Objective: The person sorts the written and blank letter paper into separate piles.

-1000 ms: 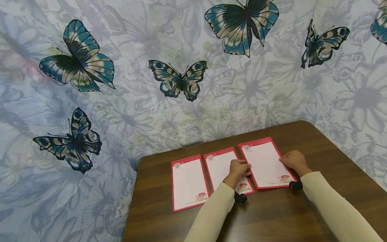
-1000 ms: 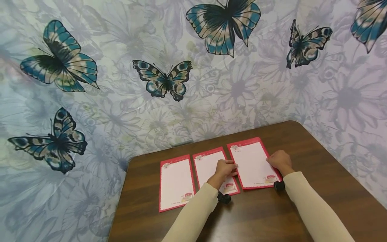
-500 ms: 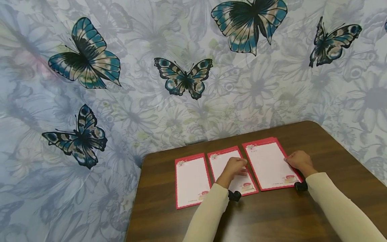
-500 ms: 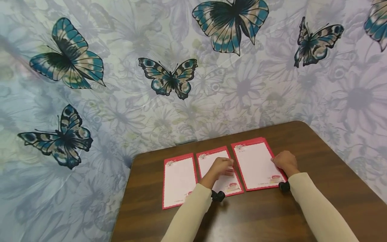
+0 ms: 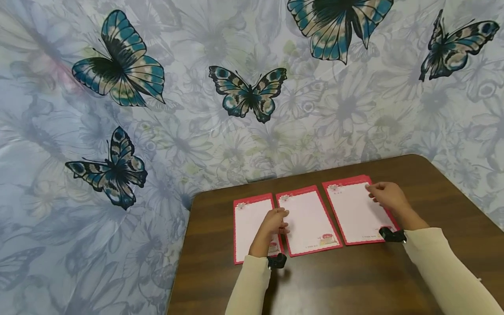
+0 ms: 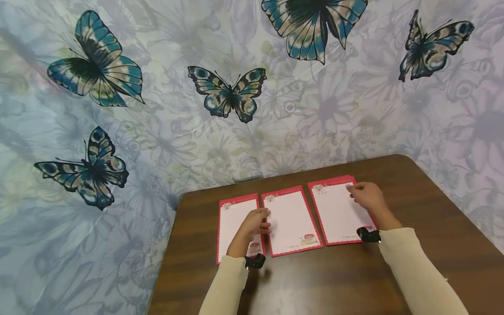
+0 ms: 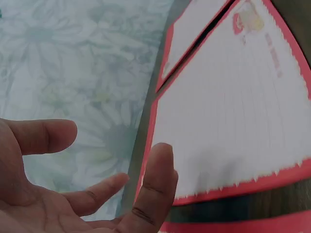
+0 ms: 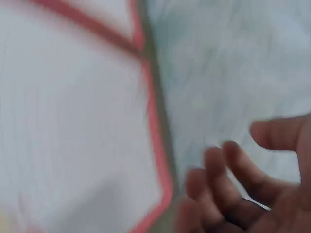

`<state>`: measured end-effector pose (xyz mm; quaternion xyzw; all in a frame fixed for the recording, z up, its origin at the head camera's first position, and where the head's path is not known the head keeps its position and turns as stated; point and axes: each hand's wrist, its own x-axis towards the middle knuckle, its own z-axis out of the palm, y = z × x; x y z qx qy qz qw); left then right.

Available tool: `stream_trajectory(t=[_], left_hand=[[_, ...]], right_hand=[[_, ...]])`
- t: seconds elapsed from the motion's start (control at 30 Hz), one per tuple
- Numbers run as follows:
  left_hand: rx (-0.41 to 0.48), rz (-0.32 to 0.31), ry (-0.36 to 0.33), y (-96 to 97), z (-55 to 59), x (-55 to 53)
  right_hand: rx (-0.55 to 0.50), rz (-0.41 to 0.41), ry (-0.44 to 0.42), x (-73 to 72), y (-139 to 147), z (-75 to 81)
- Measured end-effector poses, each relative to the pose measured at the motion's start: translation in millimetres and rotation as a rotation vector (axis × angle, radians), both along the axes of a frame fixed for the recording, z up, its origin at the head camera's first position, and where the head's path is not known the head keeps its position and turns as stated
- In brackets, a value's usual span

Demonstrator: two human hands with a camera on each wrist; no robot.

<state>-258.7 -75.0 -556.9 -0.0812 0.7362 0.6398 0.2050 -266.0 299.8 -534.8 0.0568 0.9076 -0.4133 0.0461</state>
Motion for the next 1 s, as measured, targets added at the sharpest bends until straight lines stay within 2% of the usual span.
stream_trajectory(t=[0.07, 0.13, 0.27, 0.5, 0.67, 1.0], left_hand=[[0.002, 0.008, -0.02, -8.2, -0.1, 1.8], [0.012, 0.004, -0.044, -13.4, -1.2, 3.4], [0.028, -0.008, -0.048, -17.2, -4.1, 5.4], [0.045, 0.03, -0.071, -16.7, -6.6, 9.1], [0.084, 0.033, -0.059, -13.4, -7.6, 8.8], [0.08, 0.031, -0.069, -14.3, -8.6, 9.8]], right_hand=[[-0.068, 0.102, -0.036, -0.1, -25, 7.9], [-0.087, 0.176, -0.067, 1.6, -49, 8.2], [-0.081, 0.229, -0.108, 6.3, -85, -4.5], [-0.121, 0.195, -0.163, 8.0, -112, -22.2], [-0.091, 0.169, -0.153, 7.8, -113, -23.7], [-0.096, 0.153, -0.154, 5.3, -120, -26.2]])
